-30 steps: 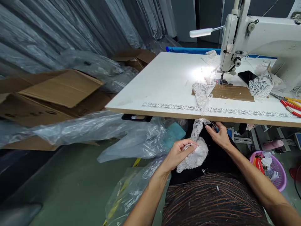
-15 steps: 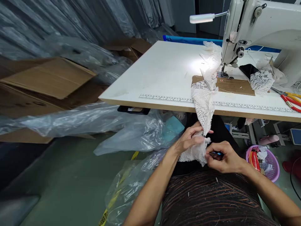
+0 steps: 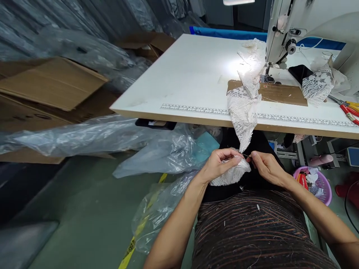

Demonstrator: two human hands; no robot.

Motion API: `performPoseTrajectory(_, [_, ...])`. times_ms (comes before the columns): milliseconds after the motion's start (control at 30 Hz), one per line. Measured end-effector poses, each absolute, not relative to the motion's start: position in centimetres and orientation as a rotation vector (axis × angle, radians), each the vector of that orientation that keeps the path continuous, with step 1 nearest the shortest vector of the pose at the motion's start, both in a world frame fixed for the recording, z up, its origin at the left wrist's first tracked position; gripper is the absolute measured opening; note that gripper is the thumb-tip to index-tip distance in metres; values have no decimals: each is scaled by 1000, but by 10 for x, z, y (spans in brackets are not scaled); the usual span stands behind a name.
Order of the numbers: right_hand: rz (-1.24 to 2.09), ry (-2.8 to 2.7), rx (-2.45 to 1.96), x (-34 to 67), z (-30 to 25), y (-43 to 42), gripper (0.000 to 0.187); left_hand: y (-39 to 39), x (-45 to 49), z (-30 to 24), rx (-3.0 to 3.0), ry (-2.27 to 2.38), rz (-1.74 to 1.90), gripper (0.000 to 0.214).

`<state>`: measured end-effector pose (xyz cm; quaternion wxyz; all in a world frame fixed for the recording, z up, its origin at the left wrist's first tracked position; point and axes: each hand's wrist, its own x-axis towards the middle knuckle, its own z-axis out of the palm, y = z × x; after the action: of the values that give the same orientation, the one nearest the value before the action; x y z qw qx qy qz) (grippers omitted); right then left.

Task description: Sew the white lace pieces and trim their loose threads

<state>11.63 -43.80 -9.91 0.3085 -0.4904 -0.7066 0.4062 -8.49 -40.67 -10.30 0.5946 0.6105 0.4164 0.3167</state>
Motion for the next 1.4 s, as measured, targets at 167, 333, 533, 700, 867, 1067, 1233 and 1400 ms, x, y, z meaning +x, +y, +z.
performPoseTrajectory(167, [1031,-1938,-1290,110,-102,-430,59,-407,-84,-103,1404,980,750,34])
performPoseTrajectory(333, [986,-1906,-1318,106,-106,-424,55,-408,-83,-102,1375,991,762,33])
performPoseTrajectory(533, [981,-1890,-1339,108,-105,-431,51,-407,-80,-103,1343,973,766,31])
performPoseTrajectory(700, [892,-1954,-1368,107,-107,-430,44,-407,-80,-103,1313,992,744,35])
performPoseTrajectory(867, [1070,-1760,-1330,103,-115,-429,40,-408,-77,-108,1285,971,763,35])
performPoseTrajectory(1067, [1513,-1518,-1183,112,-120,-432,54,-405,-88,-126,1269,1031,822,53])
performPoseTrajectory(1233, [1456,-1420,-1231,133,-111,-428,51,-402,-114,-139,1362,1120,677,65])
performPoseTrajectory(1400, [1274,-1461,-1230,140,-107,-423,43,-403,-122,-144,1399,1202,665,51])
